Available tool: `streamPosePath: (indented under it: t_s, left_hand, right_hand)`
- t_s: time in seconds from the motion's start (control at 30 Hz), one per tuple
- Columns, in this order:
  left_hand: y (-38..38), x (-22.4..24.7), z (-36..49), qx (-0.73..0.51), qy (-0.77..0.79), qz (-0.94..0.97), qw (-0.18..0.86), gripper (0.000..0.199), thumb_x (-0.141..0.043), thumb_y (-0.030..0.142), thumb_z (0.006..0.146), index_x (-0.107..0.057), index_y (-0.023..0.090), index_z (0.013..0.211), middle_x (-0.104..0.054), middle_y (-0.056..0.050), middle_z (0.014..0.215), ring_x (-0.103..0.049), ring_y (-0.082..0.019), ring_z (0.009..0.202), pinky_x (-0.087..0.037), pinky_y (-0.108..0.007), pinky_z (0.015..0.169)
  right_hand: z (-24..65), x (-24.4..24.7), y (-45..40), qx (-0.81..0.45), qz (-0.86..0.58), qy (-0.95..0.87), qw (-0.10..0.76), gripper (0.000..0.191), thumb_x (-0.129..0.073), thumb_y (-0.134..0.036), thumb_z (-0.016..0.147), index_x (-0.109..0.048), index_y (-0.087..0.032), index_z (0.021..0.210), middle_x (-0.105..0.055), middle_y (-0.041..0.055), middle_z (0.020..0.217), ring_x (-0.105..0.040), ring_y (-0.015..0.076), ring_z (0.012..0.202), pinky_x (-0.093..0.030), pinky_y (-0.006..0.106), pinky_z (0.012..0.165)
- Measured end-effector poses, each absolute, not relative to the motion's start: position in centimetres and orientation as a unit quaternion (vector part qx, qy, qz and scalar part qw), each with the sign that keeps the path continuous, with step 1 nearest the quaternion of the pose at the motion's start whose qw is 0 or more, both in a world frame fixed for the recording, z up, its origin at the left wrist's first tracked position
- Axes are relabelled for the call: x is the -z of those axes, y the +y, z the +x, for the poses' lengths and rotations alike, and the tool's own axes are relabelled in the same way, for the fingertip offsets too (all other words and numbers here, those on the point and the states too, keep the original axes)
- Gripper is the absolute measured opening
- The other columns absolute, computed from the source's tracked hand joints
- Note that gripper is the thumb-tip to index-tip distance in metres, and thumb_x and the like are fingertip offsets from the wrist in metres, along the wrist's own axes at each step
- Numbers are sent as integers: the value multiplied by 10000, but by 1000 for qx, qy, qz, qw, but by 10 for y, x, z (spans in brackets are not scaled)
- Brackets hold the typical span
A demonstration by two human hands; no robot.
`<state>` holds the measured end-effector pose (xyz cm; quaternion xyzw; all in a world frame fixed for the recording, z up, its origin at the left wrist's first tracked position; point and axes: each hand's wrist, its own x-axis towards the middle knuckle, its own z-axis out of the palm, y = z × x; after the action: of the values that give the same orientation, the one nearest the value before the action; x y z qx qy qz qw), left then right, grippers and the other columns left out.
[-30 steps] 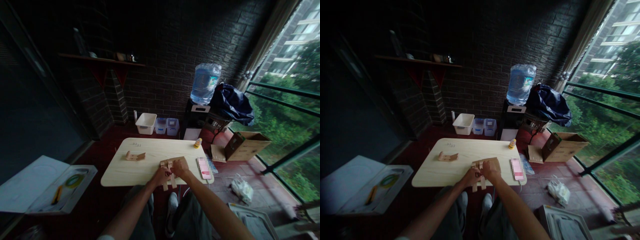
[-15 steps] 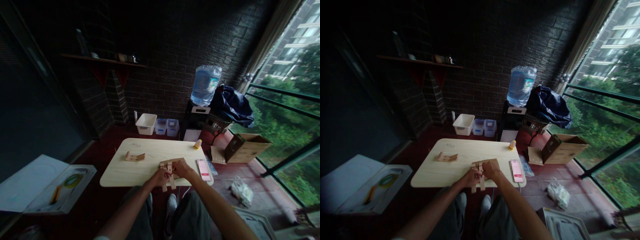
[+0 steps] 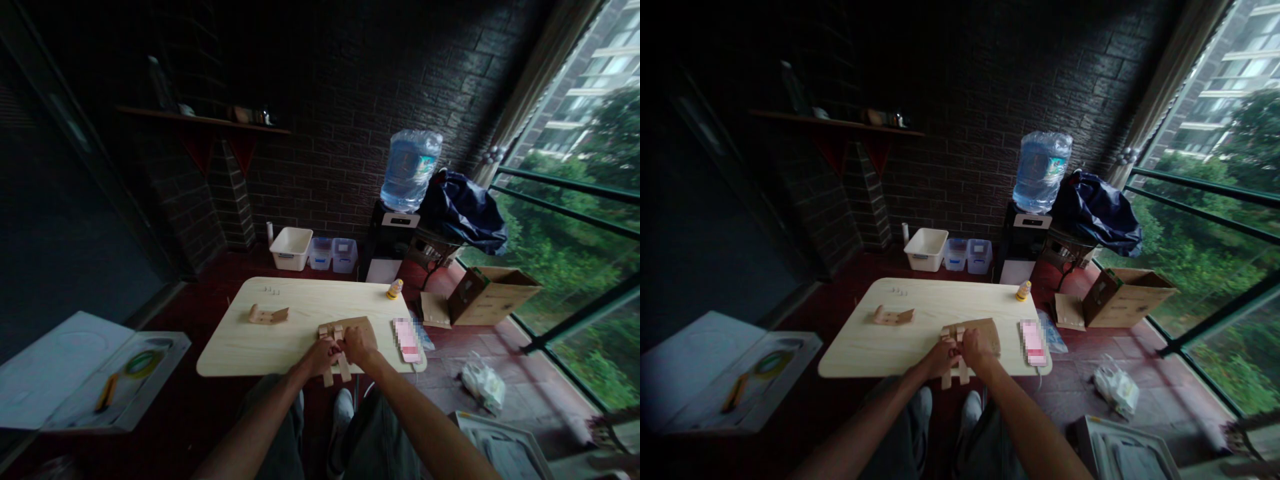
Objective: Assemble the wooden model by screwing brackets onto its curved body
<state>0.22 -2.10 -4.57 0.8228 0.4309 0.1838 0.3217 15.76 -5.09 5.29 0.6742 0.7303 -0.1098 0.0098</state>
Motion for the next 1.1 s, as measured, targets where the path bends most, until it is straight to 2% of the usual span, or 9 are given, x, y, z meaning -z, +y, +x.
streamPosePath:
  t_s: [0.13, 0.27, 0.47, 0.87, 1.1]
  left_hand:
    - [-22, 45, 2, -186, 436, 827, 301, 99, -660, 236, 811, -695, 178, 883, -702, -61, 919, -627, -192, 834, -475, -295, 779]
    - [-21, 49, 3, -199, 424, 832, 296, 64, -634, 175, 809, -683, 191, 847, -698, -55, 913, -626, -191, 872, -473, -287, 802]
    - [-19, 63, 3, -214, 413, 841, 275, 92, -605, 139, 799, -674, 174, 850, -679, -52, 896, -614, -188, 871, -472, -293, 815]
    - [-22, 55, 5, -195, 433, 839, 267, 47, -618, 188, 813, -654, 174, 839, -671, -58, 896, -612, -198, 874, -481, -309, 838]
    - [-27, 50, 6, -193, 446, 831, 272, 57, -615, 172, 804, -654, 187, 844, -664, -49, 892, -618, -202, 896, -479, -310, 840]
  right_hand:
    - [160, -71, -47, 129, 652, 747, 34, 368, -652, -407, 871, -708, -170, 1146, -768, 135, 1058, -713, 262, 987, -505, 283, 766]
    - [169, -84, -48, 124, 595, 792, 49, 281, -632, -292, 866, -718, -220, 1124, -781, 90, 1052, -719, 240, 993, -489, 268, 769]
    - [175, -80, -45, 121, 580, 803, 58, 266, -639, -305, 872, -743, -190, 1087, -783, 103, 1049, -721, 245, 981, -490, 272, 769]
    - [159, -51, -53, 120, 694, 710, -2, 294, -623, -384, 919, -739, -151, 1054, -770, 153, 1052, -718, 243, 976, -484, 274, 757]
    - [157, -48, -57, 129, 701, 701, 2, 377, -570, -434, 953, -707, -126, 1122, -769, 167, 1038, -727, 240, 966, -504, 271, 754]
